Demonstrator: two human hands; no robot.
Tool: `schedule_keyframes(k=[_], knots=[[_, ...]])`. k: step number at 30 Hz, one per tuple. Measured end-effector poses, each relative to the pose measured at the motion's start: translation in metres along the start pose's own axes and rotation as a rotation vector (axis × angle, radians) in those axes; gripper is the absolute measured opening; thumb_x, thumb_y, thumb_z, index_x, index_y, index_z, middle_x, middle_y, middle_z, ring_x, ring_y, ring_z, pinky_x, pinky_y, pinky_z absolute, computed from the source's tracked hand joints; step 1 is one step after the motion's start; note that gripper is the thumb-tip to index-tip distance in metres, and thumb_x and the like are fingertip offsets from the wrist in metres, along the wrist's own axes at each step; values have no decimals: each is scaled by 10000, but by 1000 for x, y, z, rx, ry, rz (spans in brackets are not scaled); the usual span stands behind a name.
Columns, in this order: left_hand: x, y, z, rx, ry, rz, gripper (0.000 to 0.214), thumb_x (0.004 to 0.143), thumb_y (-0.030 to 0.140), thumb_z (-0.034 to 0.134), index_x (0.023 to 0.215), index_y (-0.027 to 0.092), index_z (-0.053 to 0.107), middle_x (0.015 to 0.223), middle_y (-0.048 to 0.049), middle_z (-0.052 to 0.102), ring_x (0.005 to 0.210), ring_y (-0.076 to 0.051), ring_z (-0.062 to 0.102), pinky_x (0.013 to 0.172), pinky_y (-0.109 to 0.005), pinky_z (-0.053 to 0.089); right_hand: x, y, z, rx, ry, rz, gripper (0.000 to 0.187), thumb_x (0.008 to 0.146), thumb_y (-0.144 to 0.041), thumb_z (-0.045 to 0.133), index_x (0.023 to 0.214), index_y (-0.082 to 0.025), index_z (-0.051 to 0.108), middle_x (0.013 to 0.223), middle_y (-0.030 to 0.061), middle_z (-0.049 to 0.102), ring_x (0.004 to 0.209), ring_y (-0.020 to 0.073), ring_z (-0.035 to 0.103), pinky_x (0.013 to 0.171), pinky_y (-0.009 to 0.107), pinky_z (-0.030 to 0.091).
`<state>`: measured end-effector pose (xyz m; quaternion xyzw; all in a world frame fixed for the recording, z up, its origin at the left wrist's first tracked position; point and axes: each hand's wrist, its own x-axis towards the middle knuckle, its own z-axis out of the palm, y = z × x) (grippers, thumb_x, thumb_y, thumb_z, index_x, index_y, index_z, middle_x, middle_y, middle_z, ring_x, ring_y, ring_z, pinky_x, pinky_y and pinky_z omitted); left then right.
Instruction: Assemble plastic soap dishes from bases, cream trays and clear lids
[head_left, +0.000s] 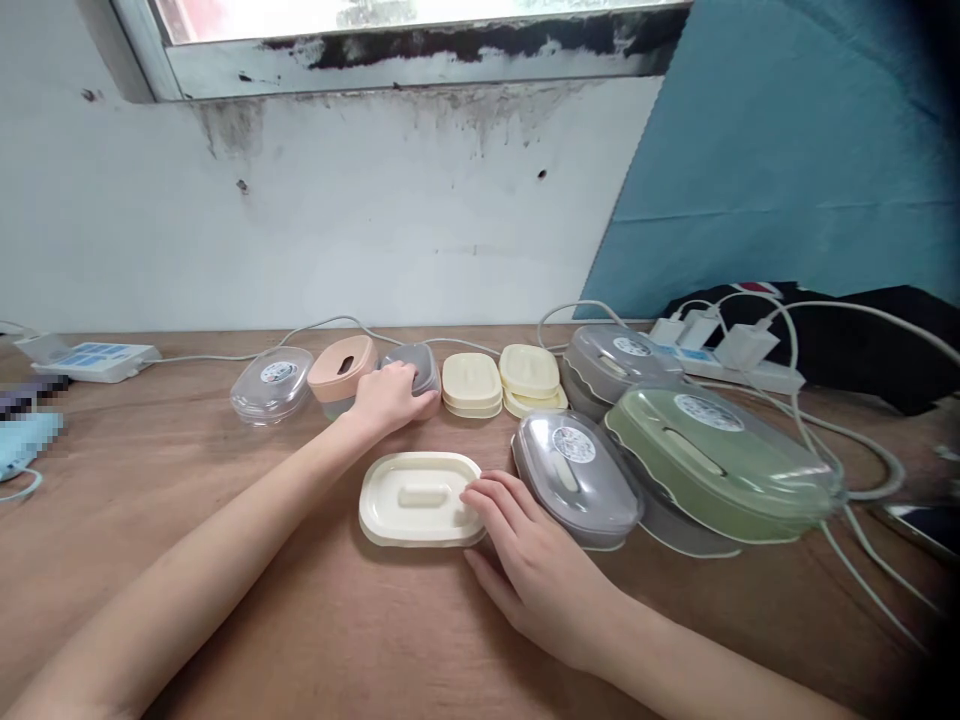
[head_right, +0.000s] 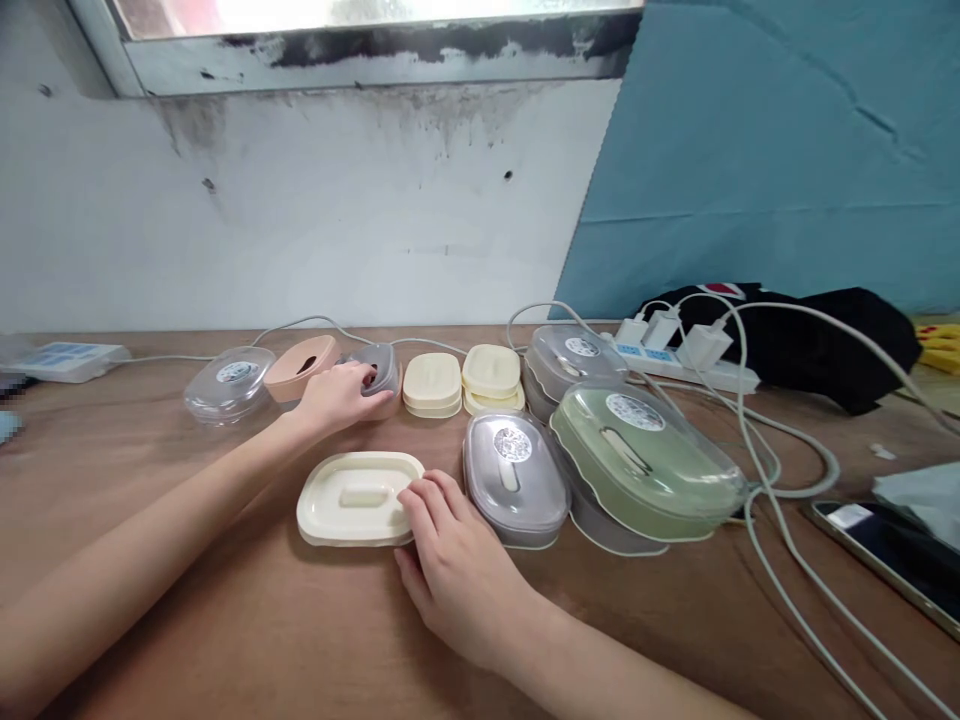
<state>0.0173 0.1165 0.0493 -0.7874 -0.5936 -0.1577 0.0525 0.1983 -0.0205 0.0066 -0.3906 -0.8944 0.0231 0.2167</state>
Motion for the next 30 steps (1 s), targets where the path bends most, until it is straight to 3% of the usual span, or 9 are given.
schedule_keyframes(k=[6, 10, 13, 15, 18, 21, 27, 30], knots=[[7, 2, 0, -2, -30, -18, 343, 731, 458, 508, 797, 149, 642, 848, -123, 675, 837, -315, 618, 668, -363, 470, -1, -2, -2, -10, -9, -5, 334, 804, -130, 470, 1135, -87, 468, 1132, 153, 509, 1149, 296, 391, 956, 470, 419], [5, 1, -9, -87, 21, 13, 345, 733, 387, 528, 976, 162, 623, 969, -88, 660, 919, -270, 588, 727, -326, 464, -2, -3, -1, -46, 1, -5, 357, 798, -125, 471, 1150, -64, 461, 1166, 183, 492, 1141, 305, 412, 938, 478, 434], [-12, -5, -19, -176, 103, 71, 435, 739, 340, 545, 1130, 149, 534, 1054, -73, 609, 973, -227, 540, 801, -307, 444, -3, -4, 0, -91, 21, -8, 397, 799, -134, 471, 1182, -38, 435, 1190, 213, 482, 1134, 318, 432, 917, 494, 448], [-32, -12, -23, -330, 162, 172, 460, 736, 310, 563, 1158, 138, 497, 1011, -70, 588, 914, -207, 533, 767, -298, 449, -3, -3, 1, -108, 35, -12, 419, 801, -143, 469, 1202, -33, 418, 1202, 222, 479, 1135, 321, 440, 907, 500, 457], [-68, -26, -21, -577, 225, 350, 381, 768, 258, 547, 1126, 151, 479, 935, -62, 549, 808, -176, 505, 689, -285, 443, -4, -3, 1, -109, 39, -11, 427, 803, -148, 461, 1213, -38, 409, 1201, 219, 487, 1136, 316, 451, 897, 492, 470], [-95, -35, -12, -672, 252, 335, 240, 819, 239, 502, 1046, 168, 470, 879, -51, 522, 764, -163, 485, 681, -293, 429, -4, -2, 1, -113, 38, -11, 424, 808, -152, 451, 1215, -44, 408, 1192, 214, 499, 1133, 312, 461, 885, 486, 482], [-100, -38, -6, -714, 207, 330, 203, 840, 261, 476, 1018, 167, 458, 918, -70, 522, 833, -192, 495, 735, -331, 429, -1, -5, 0, -148, 46, -9, 422, 813, -164, 458, 1213, -37, 412, 1182, 223, 513, 1110, 311, 493, 864, 474, 500], [-99, -41, -10, -642, 215, 396, 309, 818, 237, 487, 1119, 169, 464, 1011, -89, 522, 923, -223, 461, 807, -368, 402, -2, -6, 0, -164, 26, -14, 473, 824, -203, 474, 1245, -10, 380, 1205, 247, 500, 1125, 329, 483, 880, 486, 486]])
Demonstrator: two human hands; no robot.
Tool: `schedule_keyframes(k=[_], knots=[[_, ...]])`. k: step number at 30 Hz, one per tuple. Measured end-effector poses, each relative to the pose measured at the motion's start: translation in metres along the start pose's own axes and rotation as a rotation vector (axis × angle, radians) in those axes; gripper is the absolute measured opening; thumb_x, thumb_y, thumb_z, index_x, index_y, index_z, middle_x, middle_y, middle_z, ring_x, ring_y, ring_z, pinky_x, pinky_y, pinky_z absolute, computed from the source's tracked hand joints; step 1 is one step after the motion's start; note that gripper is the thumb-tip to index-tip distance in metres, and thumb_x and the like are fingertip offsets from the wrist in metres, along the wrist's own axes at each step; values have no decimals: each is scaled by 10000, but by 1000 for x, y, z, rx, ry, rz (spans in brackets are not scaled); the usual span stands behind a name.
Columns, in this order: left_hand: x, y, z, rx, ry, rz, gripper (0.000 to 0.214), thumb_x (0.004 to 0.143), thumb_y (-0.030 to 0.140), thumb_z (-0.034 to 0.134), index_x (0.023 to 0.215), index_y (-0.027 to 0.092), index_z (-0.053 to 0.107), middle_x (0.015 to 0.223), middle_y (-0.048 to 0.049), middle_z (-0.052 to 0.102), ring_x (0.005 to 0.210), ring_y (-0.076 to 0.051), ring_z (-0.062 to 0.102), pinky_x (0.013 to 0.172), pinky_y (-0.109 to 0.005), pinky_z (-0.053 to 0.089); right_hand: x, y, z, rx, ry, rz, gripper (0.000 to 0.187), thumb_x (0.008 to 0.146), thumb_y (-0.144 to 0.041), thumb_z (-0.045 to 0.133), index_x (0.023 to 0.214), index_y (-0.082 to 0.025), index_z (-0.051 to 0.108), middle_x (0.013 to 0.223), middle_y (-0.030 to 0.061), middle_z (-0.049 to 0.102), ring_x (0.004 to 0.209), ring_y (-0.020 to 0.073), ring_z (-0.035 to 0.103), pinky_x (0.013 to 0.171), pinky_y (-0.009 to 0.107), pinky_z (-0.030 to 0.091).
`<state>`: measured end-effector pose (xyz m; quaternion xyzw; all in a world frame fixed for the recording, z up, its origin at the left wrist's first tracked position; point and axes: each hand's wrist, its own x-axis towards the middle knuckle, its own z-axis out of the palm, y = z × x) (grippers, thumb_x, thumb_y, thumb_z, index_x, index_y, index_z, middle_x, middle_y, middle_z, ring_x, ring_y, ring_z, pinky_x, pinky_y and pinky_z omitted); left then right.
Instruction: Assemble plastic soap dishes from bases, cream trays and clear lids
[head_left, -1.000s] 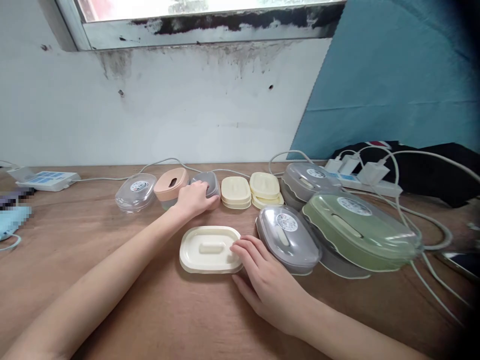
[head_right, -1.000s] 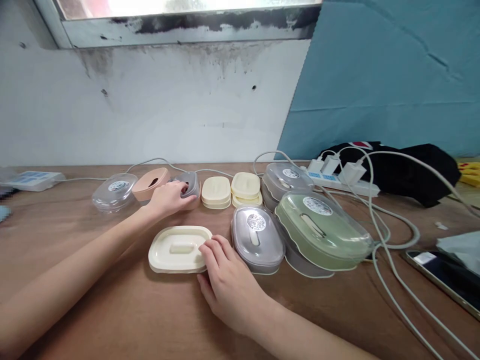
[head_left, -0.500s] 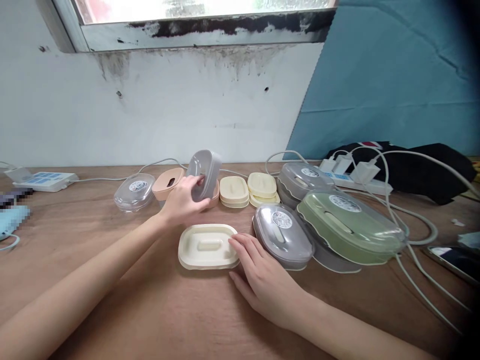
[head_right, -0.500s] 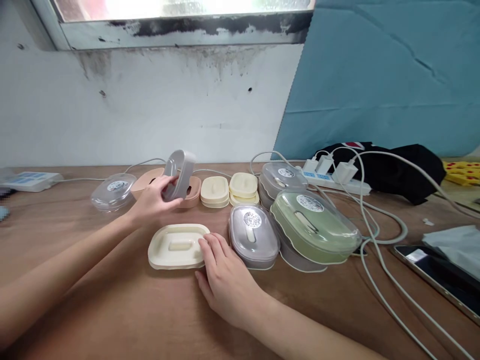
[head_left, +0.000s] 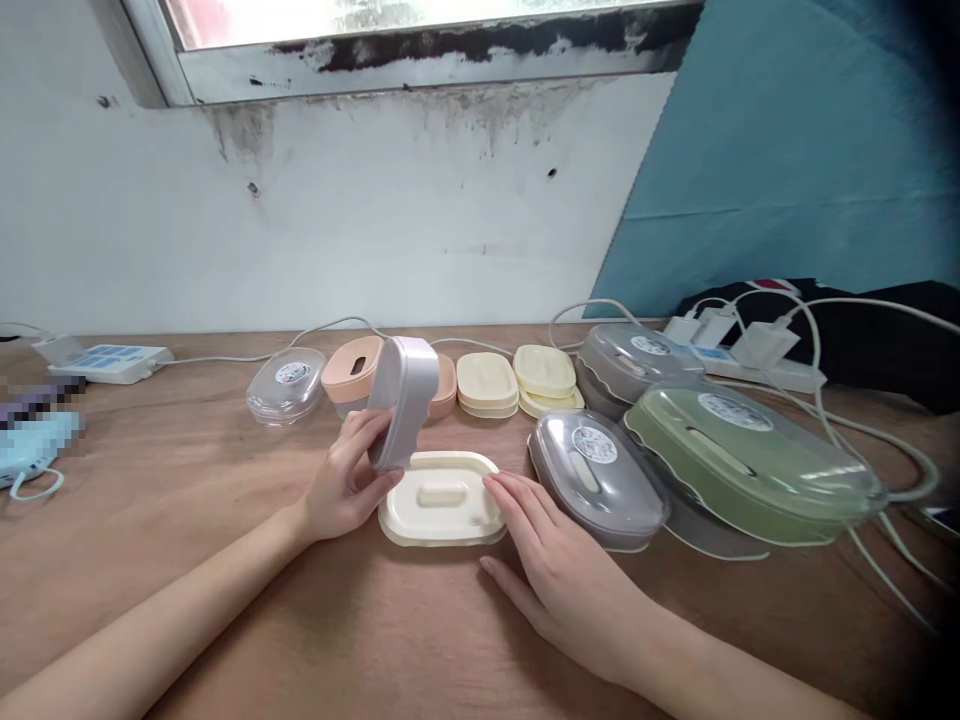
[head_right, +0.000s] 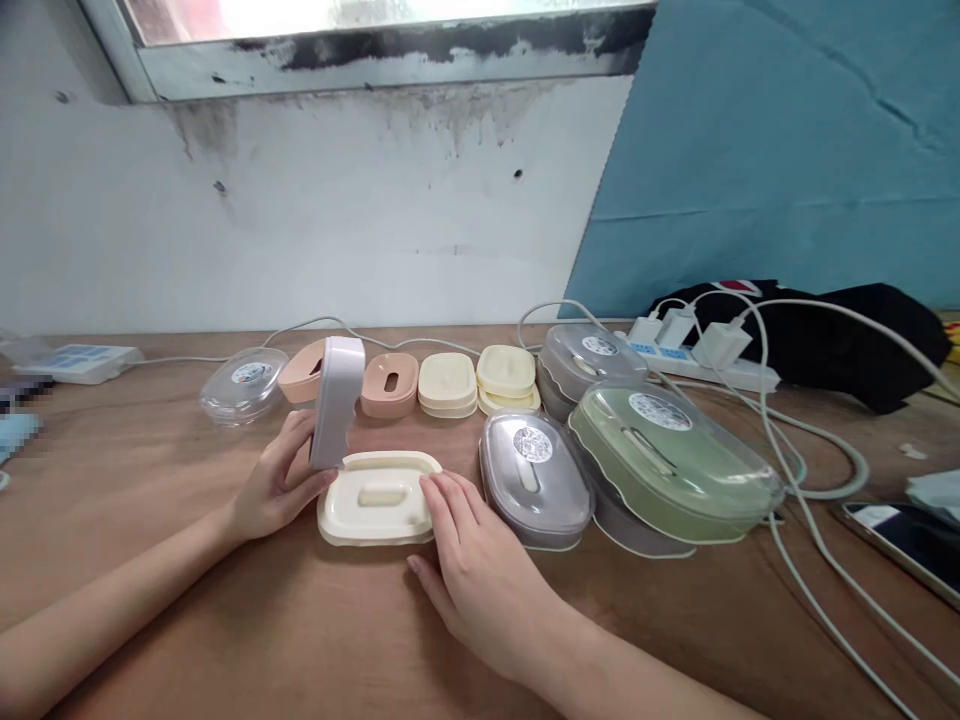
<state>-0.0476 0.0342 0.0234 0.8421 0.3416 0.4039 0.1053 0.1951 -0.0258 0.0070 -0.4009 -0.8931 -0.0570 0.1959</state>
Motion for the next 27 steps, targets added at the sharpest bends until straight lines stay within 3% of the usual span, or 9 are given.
schedule_keyframes(k=[2, 6, 8, 12, 17, 20, 24, 27], knots=[[-1, 1, -3, -1, -69, 75, 418, 782, 235, 502, 1193, 179, 449, 1067, -93, 519, 961, -241, 439, 838, -389, 381, -1, 0, 2, 13, -1, 0, 549, 830, -224, 476, 1307, -15, 303, 1242, 255, 476, 1153, 336, 465, 896, 504, 469], [-4, 4, -3, 8, -270, 175, 545, 632, 171, 514, 1176, 198, 494, 991, -70, 563, 922, -250, 440, 856, -421, 342, -4, 2, 4, 147, 64, 49, 769, 867, -237, 417, 1402, -40, -100, 1350, 271, 359, 1259, 315, 361, 915, 508, 446], [-5, 7, -1, 34, -348, 180, 587, 576, 157, 505, 1161, 207, 509, 957, -64, 573, 905, -252, 441, 858, -432, 331, -4, 2, 3, 195, 112, 77, 791, 887, -240, 380, 1379, -58, -212, 1397, 273, 278, 1307, 303, 282, 932, 511, 426], [-4, 12, 4, 49, -420, 173, 599, 575, 174, 510, 1172, 223, 507, 968, -66, 573, 902, -253, 440, 868, -440, 327, -2, 3, -2, 178, 123, 58, 710, 880, -201, 384, 1420, -110, -68, 1448, 229, 185, 1343, 290, 189, 968, 511, 390], [-1, 15, 4, 67, -474, 168, 590, 615, 165, 534, 1200, 240, 504, 1131, -80, 522, 1066, -282, 411, 958, -464, 303, -1, 3, -2, 116, 54, 31, 584, 857, -200, 436, 1382, -95, 202, 1428, 213, 273, 1327, 292, 236, 985, 496, 391], [0, 13, 1, 71, -517, 181, 654, 652, 171, 568, 1280, 288, 429, 1342, -65, 406, 1238, -322, 292, 1005, -506, 268, -2, 2, 0, 93, 57, 35, 588, 854, -200, 443, 1378, -79, 204, 1421, 223, 287, 1321, 294, 249, 982, 493, 398], [-1, 7, -2, 104, -566, 192, 670, 692, 260, 662, 1307, 337, 407, 1468, -56, 218, 1331, -363, 144, 1021, -570, 222, -2, 2, -1, 83, 41, 23, 557, 855, -191, 444, 1353, -59, 234, 1425, 237, 264, 1327, 299, 230, 990, 489, 390], [-2, 3, -3, 92, -557, 167, 639, 691, 320, 707, 1276, 352, 451, 1498, -58, 91, 1330, -362, 173, 1016, -545, 264, 0, 4, -2, 102, 37, 19, 471, 847, -168, 450, 1291, -80, 323, 1409, 229, 297, 1308, 304, 280, 974, 487, 413]])
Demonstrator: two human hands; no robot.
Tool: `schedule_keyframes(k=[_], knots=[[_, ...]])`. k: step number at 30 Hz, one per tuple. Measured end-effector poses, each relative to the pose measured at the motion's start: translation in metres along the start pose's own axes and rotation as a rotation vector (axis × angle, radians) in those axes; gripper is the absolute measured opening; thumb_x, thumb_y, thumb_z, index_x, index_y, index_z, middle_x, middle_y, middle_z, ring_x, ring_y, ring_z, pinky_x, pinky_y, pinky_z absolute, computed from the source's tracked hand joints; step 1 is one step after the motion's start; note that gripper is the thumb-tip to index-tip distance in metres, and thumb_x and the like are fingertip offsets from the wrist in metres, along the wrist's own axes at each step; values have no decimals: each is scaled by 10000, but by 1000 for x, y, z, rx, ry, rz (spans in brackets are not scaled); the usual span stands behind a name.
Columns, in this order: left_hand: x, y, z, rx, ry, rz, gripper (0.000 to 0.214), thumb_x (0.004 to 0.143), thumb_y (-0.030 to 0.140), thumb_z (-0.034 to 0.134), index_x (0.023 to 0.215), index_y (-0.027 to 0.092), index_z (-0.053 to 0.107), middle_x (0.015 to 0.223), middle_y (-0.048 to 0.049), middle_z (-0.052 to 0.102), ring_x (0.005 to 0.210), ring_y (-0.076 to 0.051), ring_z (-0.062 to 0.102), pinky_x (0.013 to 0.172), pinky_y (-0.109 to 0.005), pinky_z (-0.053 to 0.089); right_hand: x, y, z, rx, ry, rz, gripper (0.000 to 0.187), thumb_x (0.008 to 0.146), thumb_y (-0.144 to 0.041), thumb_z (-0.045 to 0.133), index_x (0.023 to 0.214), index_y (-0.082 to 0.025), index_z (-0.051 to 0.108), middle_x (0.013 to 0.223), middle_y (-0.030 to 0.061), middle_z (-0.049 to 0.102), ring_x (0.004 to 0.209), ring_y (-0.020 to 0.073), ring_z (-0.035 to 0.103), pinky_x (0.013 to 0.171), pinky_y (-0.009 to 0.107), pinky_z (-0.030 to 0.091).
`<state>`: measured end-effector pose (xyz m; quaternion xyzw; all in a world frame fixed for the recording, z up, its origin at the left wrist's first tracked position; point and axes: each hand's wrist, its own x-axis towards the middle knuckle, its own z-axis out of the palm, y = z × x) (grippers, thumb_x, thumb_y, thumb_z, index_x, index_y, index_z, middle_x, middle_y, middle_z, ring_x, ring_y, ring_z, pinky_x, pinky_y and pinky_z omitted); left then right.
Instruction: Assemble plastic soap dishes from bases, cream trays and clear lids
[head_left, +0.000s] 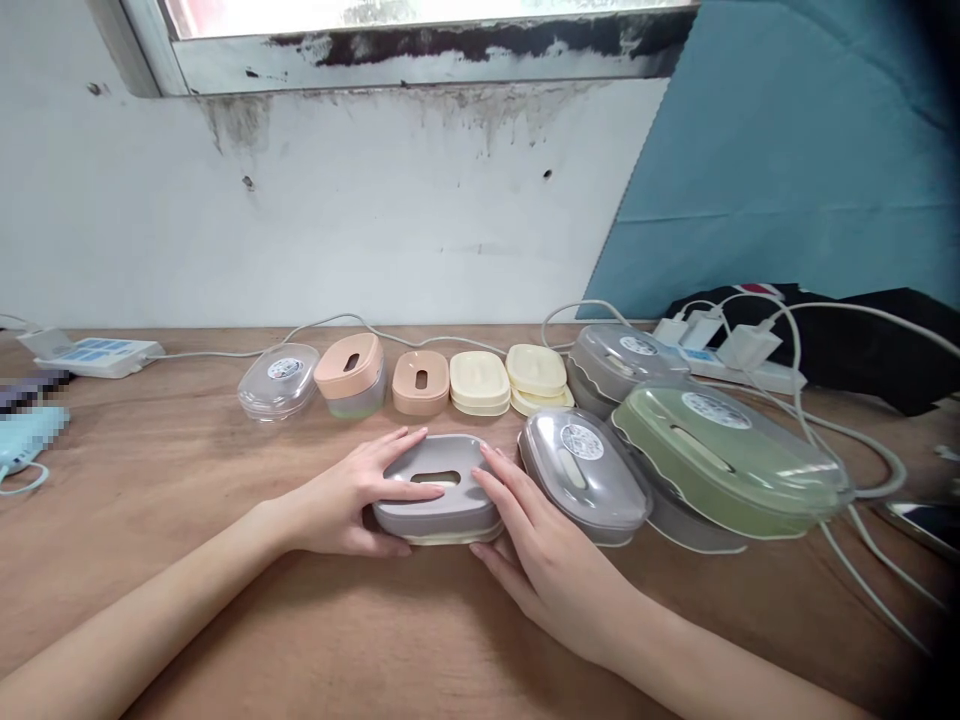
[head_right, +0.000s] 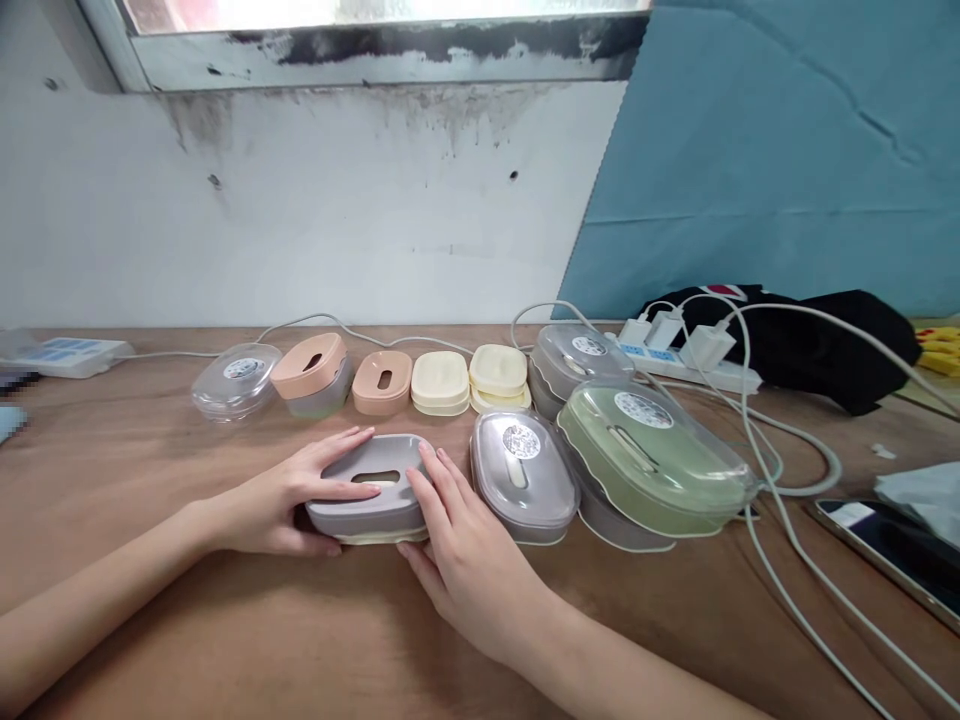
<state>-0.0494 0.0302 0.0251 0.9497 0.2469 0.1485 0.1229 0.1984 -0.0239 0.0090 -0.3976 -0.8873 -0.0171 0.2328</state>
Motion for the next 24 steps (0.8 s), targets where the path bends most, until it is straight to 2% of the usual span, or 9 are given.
schedule_keyframes(k=[3, 7, 13, 20, 24], knots=[[-1, -1, 3, -41, 28, 4, 604, 716, 338, 697, 1271, 349, 460, 1494, -73, 103, 1313, -341, 239, 998, -506, 323, 2, 2, 0, 14, 44, -15, 377, 835, -123, 443, 1209, -118, 401, 1361, 206, 377, 1275, 299, 348, 950, 483, 442], [-1, -1, 7, -108, 70, 15, 536, 736, 334, 682, 1242, 317, 504, 1481, -86, 149, 1313, -336, 241, 996, -493, 343, 3, 3, 1, -2, 115, -39, 349, 812, -88, 460, 1156, -144, 433, 1261, 180, 479, 1230, 306, 407, 911, 491, 474], [0, -1, 8, -121, 118, 26, 475, 720, 343, 699, 1176, 319, 569, 1461, -75, 204, 1298, -341, 260, 1010, -512, 320, 2, 1, 0, -14, 146, -36, 275, 808, -94, 478, 1073, -158, 446, 1142, 159, 524, 1143, 314, 469, 841, 499, 506], [-3, -1, 5, -103, 59, 21, 472, 724, 338, 692, 1178, 327, 565, 1463, -65, 186, 1304, -330, 233, 1030, -504, 279, 3, -1, -4, -12, 145, -48, 224, 805, -129, 507, 1026, -140, 471, 1089, 161, 533, 1081, 309, 476, 810, 489, 505], [-2, 1, 4, -72, 3, 23, 516, 732, 317, 675, 1222, 345, 516, 1468, -60, 172, 1305, -321, 235, 1026, -507, 272, 3, -2, -4, -44, 84, -23, 179, 783, -155, 554, 953, -151, 497, 1038, 140, 552, 1025, 309, 490, 782, 483, 509]])
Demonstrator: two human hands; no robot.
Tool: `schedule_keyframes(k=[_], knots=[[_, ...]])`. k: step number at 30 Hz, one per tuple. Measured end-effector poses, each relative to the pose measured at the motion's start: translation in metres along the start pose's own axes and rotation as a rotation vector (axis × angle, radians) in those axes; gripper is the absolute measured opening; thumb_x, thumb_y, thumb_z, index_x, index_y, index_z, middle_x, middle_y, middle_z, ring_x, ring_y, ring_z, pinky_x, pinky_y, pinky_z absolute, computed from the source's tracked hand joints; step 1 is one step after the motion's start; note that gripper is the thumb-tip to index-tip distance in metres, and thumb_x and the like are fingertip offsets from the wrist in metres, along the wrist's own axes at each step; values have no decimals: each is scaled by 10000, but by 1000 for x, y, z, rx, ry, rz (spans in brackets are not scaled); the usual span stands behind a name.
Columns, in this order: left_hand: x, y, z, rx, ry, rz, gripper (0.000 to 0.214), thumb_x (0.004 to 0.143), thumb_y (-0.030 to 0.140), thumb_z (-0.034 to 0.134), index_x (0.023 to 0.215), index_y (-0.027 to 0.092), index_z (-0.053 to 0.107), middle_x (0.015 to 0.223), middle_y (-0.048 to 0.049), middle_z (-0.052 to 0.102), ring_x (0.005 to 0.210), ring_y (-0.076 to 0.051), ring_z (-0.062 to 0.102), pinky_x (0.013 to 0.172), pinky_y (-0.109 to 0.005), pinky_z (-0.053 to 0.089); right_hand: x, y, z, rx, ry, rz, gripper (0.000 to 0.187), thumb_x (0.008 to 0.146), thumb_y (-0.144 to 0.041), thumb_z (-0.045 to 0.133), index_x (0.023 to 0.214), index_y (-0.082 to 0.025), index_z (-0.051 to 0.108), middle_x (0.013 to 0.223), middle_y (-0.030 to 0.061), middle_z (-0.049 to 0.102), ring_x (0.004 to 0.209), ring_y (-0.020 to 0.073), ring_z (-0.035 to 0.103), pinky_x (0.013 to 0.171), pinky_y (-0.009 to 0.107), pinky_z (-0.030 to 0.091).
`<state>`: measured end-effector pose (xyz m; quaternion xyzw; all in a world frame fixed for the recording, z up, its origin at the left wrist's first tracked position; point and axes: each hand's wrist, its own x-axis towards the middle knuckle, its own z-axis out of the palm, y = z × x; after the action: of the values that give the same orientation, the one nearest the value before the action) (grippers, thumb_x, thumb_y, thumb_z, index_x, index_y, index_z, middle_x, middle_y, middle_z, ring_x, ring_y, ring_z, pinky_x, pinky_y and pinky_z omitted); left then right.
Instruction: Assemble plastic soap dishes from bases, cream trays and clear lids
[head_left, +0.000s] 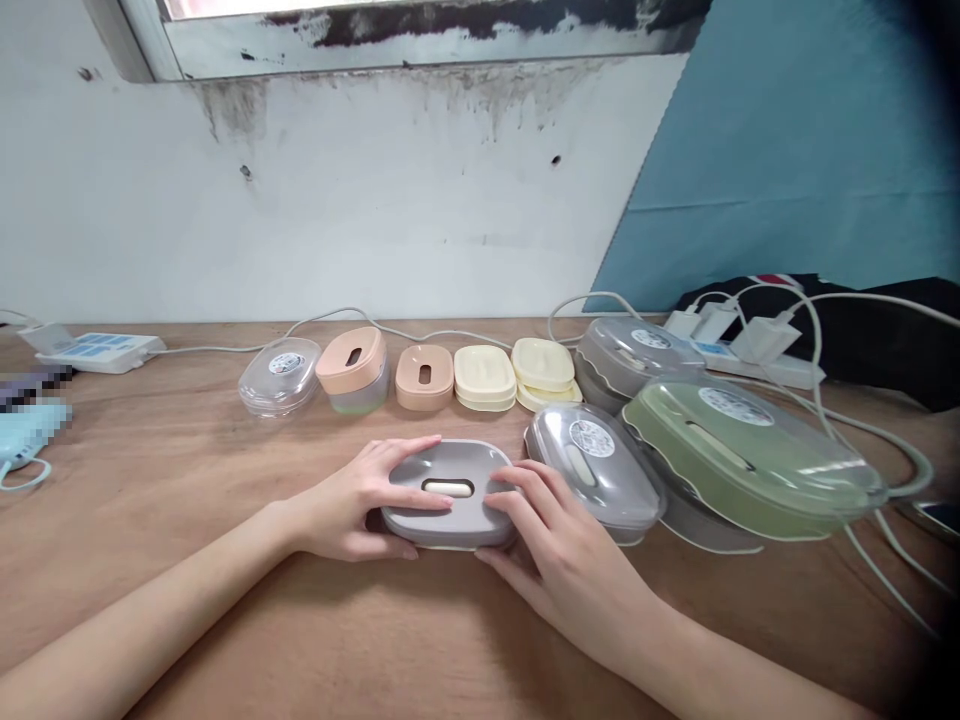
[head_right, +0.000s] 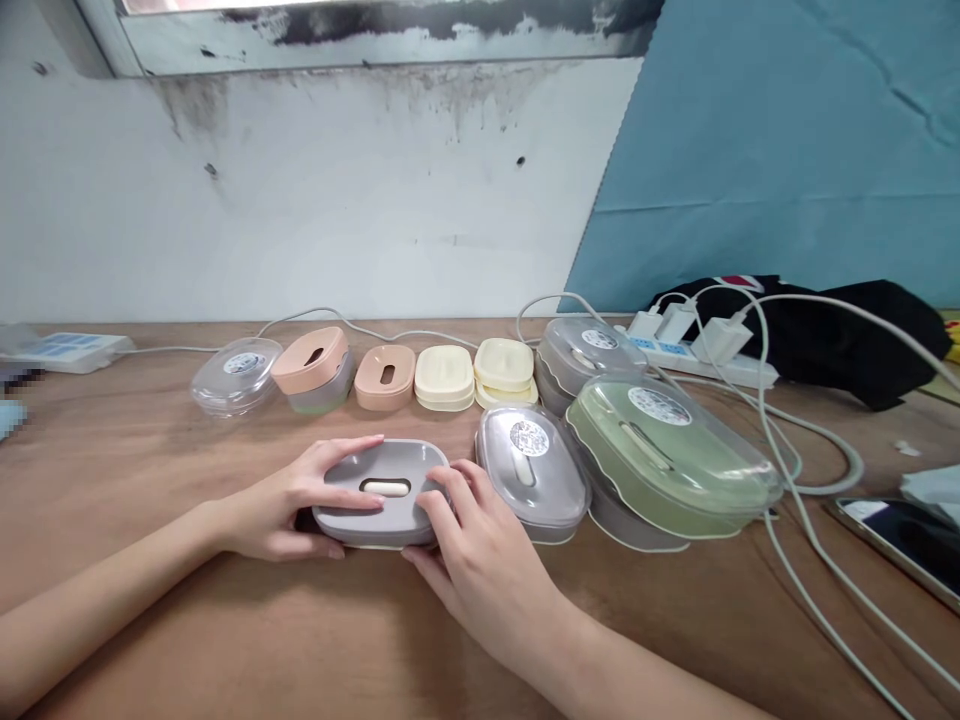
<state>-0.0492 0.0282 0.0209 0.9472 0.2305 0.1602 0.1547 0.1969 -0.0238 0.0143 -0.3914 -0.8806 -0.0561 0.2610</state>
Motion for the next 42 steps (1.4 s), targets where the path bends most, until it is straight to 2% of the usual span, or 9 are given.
schedule_keyframes(k=[6, 9, 13, 15, 17, 20, 26, 29, 42], knots=[[3, 0, 3, 47, -19, -16, 662, 717, 364, 679, 1314, 332, 396, 1467, -84, 181, 1294, -313, 263, 1013, -484, 292, -2, -1, 2, -23, -48, 8, 175, 763, -156, 577, 923, -155, 508, 1029, 130, 551, 1035, 311, 482, 788, 469, 506], [2, 1, 2, 166, 58, 29, 666, 710, 470, 644, 1305, 291, 402, 1435, -112, 265, 1289, -341, 263, 1034, -546, 195, -2, -1, 3, -35, -46, 7, 209, 749, -147, 597, 937, -141, 506, 1048, 141, 538, 1054, 318, 469, 794, 464, 505], [-2, -4, -15, 421, 586, -52, 405, 786, 306, 524, 1186, 262, 477, 1305, -91, 436, 1236, -292, 357, 1040, -523, 188, -1, 0, 6, -43, -46, 7, 221, 741, -127, 617, 932, -127, 505, 1061, 149, 528, 1042, 312, 474, 793, 443, 509], [-8, -15, -28, 544, 877, -233, 362, 776, 220, 508, 1137, 242, 497, 1255, -92, 470, 1192, -266, 408, 1013, -475, 263, -2, 0, 8, -35, -40, 14, 215, 749, -127, 615, 933, -127, 503, 1069, 149, 523, 1035, 303, 478, 795, 435, 510], [-15, -32, -40, 635, 1026, -453, 363, 748, 215, 518, 1111, 198, 517, 1240, -120, 474, 1173, -278, 422, 994, -462, 289, -3, 0, 9, -26, -37, 17, 213, 758, -130, 609, 941, -128, 501, 1077, 149, 518, 1039, 298, 478, 804, 433, 508], [-28, -60, -49, 702, 1028, -763, 352, 725, 256, 522, 1063, 166, 557, 1250, -143, 468, 1187, -316, 403, 998, -480, 275, -3, 0, 9, -25, -42, 14, 214, 770, -135, 598, 957, -129, 495, 1085, 150, 512, 1053, 302, 473, 814, 439, 505], [-40, -83, -44, 500, 756, -1161, 686, 650, 479, 624, 1233, 173, 428, 1356, -173, 358, 1184, -385, 412, 953, -550, 326, -3, 2, 9, -23, -65, 2, 223, 778, -124, 584, 974, -129, 477, 1098, 147, 498, 1072, 319, 454, 825, 458, 501], [-41, -83, -42, 482, 733, -1162, 699, 636, 484, 642, 1233, 189, 431, 1347, -153, 374, 1178, -376, 429, 959, -525, 346, -4, 2, 9, -27, -64, -1, 226, 778, -125, 585, 975, -131, 475, 1098, 145, 497, 1070, 322, 456, 825, 462, 501], [-49, -100, -45, 402, 979, -1080, 586, 629, 430, 663, 1136, 167, 533, 1194, -127, 520, 1112, -311, 506, 974, -444, 380, -2, 2, 8, -53, -61, -11, 226, 756, -118, 602, 957, -125, 498, 1074, 153, 520, 1046, 317, 488, 808, 452, 510]])
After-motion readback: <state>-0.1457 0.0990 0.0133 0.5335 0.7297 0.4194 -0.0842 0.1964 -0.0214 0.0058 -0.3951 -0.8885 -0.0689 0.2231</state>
